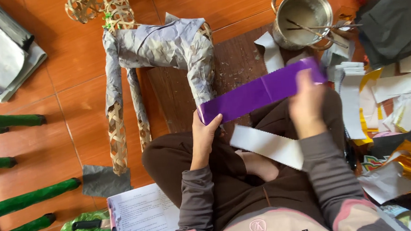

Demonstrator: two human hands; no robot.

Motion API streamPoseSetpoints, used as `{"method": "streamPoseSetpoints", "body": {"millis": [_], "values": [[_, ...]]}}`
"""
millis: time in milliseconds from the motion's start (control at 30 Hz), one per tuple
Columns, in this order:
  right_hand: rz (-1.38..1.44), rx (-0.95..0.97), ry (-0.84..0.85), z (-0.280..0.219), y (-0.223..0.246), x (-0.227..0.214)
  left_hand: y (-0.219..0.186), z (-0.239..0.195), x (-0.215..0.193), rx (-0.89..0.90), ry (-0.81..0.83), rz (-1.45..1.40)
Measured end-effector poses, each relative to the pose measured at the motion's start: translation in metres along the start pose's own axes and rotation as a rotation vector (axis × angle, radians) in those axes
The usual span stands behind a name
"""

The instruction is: Decorating a paper-mache giraffe by cutting paper strips and wrapping purple film around its legs

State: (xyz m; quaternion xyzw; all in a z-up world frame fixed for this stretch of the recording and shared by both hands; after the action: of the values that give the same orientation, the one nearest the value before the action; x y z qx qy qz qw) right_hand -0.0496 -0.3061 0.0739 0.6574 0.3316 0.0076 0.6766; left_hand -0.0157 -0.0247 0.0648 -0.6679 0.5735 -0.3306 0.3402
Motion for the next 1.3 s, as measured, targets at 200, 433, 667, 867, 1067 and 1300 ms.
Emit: {"method": "streamPoseSetpoints", "body": {"millis": [200, 433, 667, 867, 1067, 1300], "values": [[-0.085, 0.145, 0.056, 0.043, 0.009, -0.091, -0.038, -0.026, 0.005, 0.003, 0.002, 0.162], [-0.011, -0.148, 1.047, -0.108, 0.025, 0.008, -0.039, -0.028, 0.007, -0.006, -0.065, 0.256], [-0.402, -0.057, 0.902, -0.137, 0.037, 0.134, -0.007, 0.002, -0.007, 0.301, 0.078, 0.296], [0.070, 0.382, 0.914, -0.127, 0.039, 0.134, 0.000, -0.001, -0.003, 0.194, 0.366, 0.105], [0.192, 0.580, 0.803, -0.145, 0.026, 0.123, 0.006, -0.032, -0.010, 0.009, 0.260, 0.246], [0.359, 0.642, 0.870, -0.149, 0.043, 0.098, -0.021, -0.045, -0.030, 0.682, -0.355, 0.270]]}}
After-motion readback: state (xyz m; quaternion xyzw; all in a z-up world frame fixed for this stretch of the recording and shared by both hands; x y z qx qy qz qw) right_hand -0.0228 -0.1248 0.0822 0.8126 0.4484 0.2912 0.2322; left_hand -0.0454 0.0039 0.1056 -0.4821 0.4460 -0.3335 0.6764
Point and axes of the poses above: each hand's wrist, its own z-axis towards the middle knuckle, its own x-axis out of the palm, y = z × x, the point moved 1 cm from there along z, towards the middle knuckle, and after that the axes turned 9 degrees about -y, right-handed, at the moved point
